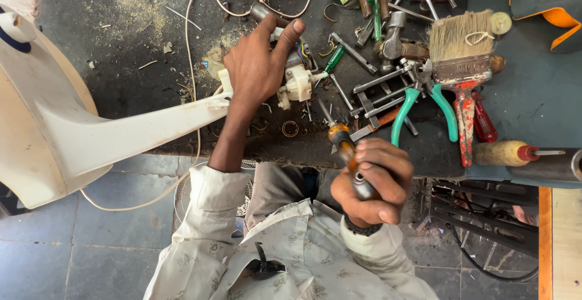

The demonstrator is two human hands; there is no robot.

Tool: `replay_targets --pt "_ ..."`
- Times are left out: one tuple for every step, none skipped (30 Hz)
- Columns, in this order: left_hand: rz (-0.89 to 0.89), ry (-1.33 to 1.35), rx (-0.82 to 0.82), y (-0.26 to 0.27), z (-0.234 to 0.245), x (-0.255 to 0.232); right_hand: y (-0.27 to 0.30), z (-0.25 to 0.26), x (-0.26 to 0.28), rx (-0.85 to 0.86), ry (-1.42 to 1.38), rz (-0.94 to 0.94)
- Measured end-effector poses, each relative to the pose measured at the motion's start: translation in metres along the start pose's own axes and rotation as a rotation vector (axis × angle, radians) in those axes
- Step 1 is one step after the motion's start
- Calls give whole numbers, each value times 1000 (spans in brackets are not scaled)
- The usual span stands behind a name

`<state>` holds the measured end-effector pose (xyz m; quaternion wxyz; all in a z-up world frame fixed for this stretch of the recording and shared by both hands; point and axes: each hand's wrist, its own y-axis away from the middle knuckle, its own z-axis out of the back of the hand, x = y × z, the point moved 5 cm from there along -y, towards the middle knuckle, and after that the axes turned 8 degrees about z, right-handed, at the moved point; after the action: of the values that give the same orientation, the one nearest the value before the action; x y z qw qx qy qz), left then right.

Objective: The person uses a screwdriver to tighten screws on a small electrical component, likely a fan motor, held in their left hand. They repeatedly adjust the component and apply torque to secure the screws.

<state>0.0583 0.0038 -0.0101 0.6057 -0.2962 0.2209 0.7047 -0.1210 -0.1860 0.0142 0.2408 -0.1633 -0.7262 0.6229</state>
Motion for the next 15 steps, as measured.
replay_targets --pt "-11 1 -11 1 1 -1 0 2 -1 14 63 18" --pt "-23 2 -22 1 2 -1 0 5 -2 26 91 16" --pt "-23 8 -23 2 2 -1 0 8 -2 40 122 13" --pt "-23 15 -24 2 2 -1 0 11 -1 53 152 10" --pt "-26 21 -25 2 2 -2 0 12 -1 84 144 -11" --pt "-18 14 -21 2 2 -1 0 13 0 115 135 -33" --pt "-9 8 -14 1 2 -1 0 14 1 147 128 -56" --pt "0 2 -8 1 1 -1 -1 16 3 178 166 -60" --pt "-6 7 -12 1 1 -1 -2 17 5 208 203 -63" --pt "-12 12 -16 1 1 -2 -3 17 7 238 241 -66" --pt "-17 17 -18 1 1 -2 -4 18 8 236 272 -72" --pt "-8 5 -11 2 0 -1 -7 20 10 234 304 -79" --pt "0 -9 -8 1 0 -1 -10 20 10 228 334 -84" --pt "7 -22 -4 0 0 -1 -12 19 10 284 355 -128" --pt "-9 -19 -19 1 0 0 -16 22 13 343 375 -177"
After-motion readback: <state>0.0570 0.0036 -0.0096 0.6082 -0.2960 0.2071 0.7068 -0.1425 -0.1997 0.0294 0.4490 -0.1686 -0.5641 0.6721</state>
